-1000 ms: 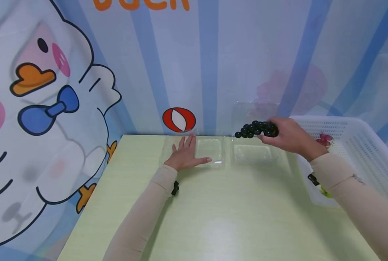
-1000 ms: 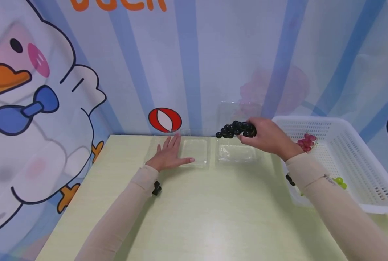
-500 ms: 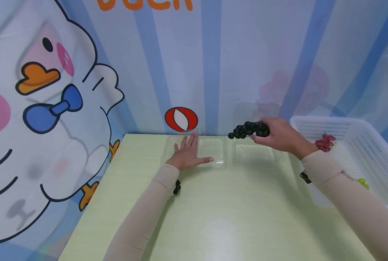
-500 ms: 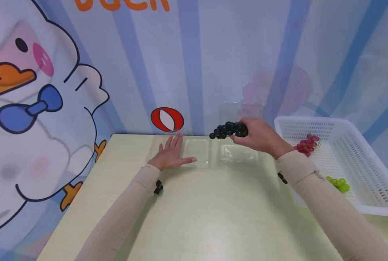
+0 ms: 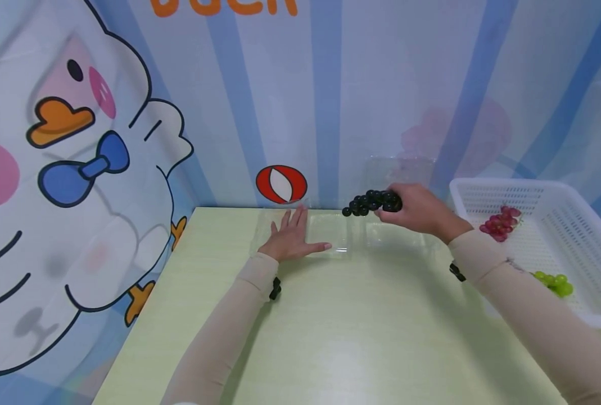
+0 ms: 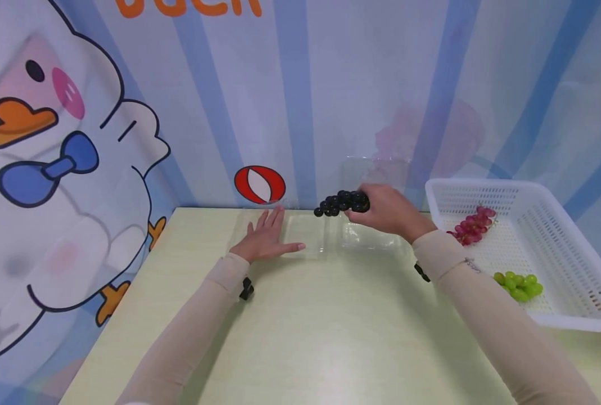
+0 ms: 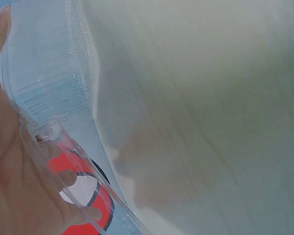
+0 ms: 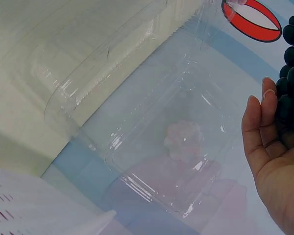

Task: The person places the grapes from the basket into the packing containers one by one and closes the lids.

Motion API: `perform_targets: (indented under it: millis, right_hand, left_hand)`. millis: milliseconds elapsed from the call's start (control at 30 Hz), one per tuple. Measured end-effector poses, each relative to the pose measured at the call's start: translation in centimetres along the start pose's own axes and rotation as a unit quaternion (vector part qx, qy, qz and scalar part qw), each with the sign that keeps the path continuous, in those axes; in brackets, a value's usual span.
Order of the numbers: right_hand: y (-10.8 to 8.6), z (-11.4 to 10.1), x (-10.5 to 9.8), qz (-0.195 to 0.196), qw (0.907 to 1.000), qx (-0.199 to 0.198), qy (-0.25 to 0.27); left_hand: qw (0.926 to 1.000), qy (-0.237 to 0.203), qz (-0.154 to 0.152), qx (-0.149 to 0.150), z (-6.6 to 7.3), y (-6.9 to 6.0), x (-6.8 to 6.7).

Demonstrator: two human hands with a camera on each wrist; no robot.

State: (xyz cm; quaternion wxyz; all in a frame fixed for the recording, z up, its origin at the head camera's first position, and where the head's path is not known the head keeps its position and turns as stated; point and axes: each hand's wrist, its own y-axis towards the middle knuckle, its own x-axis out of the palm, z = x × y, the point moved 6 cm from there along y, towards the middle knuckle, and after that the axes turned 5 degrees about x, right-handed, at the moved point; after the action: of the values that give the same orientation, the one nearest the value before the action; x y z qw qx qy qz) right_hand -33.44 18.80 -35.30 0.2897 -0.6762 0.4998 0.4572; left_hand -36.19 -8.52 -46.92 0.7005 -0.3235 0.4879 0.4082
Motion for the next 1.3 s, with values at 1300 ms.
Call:
perform_targets:
  millis: [1300]
  right_hand:
    - [3.4,-3.0,5.1,-0.056,0.9972,-0.033,-0.039]
  left_hand:
    - [0.9999,0.012,-0.001,-0.008,-0.1,0.1,0.1]
